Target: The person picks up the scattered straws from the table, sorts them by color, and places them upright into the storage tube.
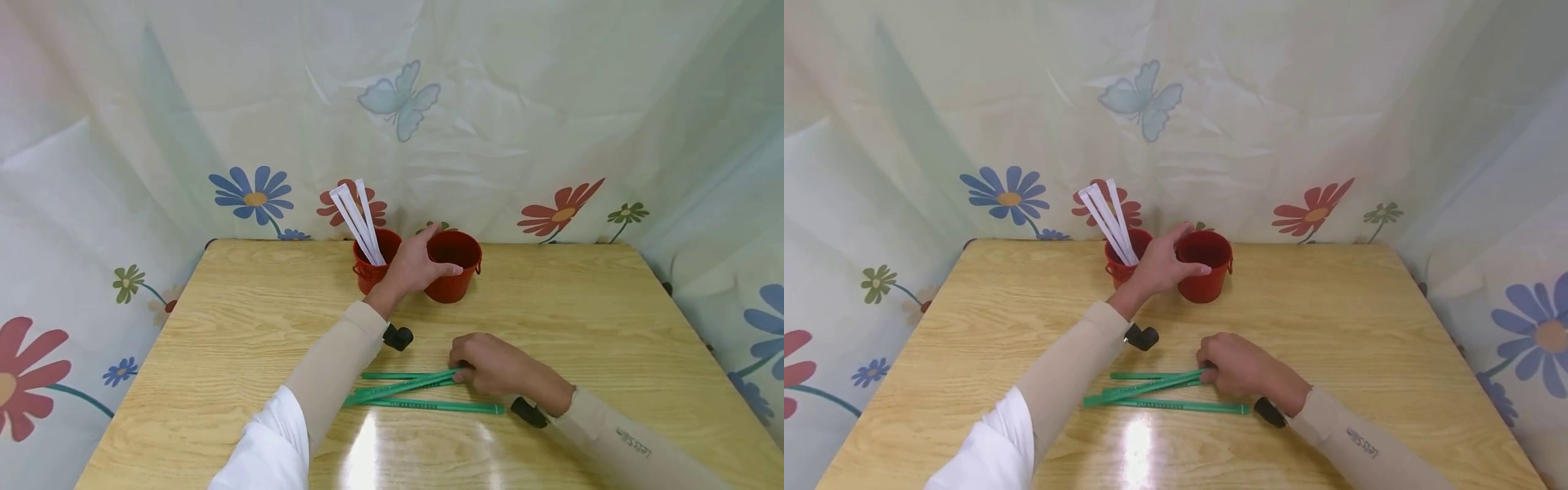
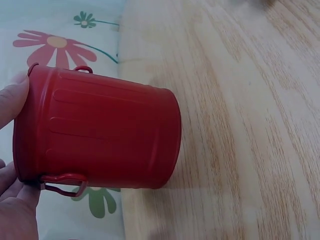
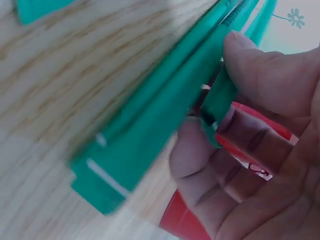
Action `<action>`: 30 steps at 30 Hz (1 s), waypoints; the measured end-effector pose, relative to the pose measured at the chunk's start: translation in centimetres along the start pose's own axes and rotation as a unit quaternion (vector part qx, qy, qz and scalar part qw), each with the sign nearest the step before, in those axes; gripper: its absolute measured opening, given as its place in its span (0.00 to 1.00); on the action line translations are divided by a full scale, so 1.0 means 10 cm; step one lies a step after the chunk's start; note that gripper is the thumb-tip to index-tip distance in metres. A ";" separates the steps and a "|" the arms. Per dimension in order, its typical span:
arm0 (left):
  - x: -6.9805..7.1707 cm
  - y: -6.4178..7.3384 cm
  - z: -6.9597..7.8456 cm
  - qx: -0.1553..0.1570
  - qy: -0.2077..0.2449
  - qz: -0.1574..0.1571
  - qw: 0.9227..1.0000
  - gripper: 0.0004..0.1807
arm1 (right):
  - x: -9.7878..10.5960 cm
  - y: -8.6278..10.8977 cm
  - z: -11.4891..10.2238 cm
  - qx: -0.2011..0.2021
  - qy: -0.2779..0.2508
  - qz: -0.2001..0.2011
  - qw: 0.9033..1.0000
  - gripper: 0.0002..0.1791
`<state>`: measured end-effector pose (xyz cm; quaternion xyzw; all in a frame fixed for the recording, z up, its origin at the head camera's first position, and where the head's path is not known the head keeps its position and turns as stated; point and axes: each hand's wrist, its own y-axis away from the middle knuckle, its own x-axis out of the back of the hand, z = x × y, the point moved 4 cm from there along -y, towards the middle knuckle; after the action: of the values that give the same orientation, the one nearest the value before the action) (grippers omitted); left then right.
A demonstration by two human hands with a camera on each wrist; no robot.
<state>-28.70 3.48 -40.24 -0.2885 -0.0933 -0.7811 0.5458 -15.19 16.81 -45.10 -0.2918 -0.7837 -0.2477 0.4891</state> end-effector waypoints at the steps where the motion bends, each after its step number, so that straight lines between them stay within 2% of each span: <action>1: 0.00 0.00 0.01 -0.001 0.000 -0.001 1.000 0.48 | 0.01 0.01 0.01 -0.003 0.010 0.004 1.000 0.10; 6: -0.01 0.00 0.00 -0.004 -0.006 -0.001 1.000 0.48 | 0.04 0.05 0.02 -0.013 0.084 0.035 0.996 0.06; 10: -0.01 0.01 -0.01 -0.005 -0.007 0.000 1.000 0.48 | -0.05 0.00 -0.07 0.019 0.133 0.048 0.990 0.10; 14: -0.01 0.01 0.00 -0.001 -0.007 -0.002 1.000 0.48 | -0.15 -0.06 -0.16 0.059 0.151 0.044 0.986 0.12; 18: -0.02 -0.01 -0.01 0.000 -0.010 -0.006 1.000 0.48 | -0.18 -0.06 -0.18 0.056 0.161 0.039 0.985 0.15; 24: -0.03 -0.02 -0.02 0.001 -0.013 -0.010 1.000 0.48 | -0.06 0.04 -0.14 0.047 0.138 0.059 0.988 0.16; 27: -0.02 -0.02 -0.02 -0.001 -0.013 -0.008 1.000 0.48 | 0.07 0.11 -0.14 0.062 0.108 0.103 0.987 0.17; 30: 0.00 -0.01 -0.04 -0.004 -0.014 -0.004 1.000 0.48 | 0.23 0.16 -0.15 0.094 0.063 0.166 0.980 0.16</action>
<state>-28.92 3.38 -40.54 -0.3016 -0.0989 -0.7795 0.5401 -13.92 17.45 -42.20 -0.3546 -0.7116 -0.1065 0.5971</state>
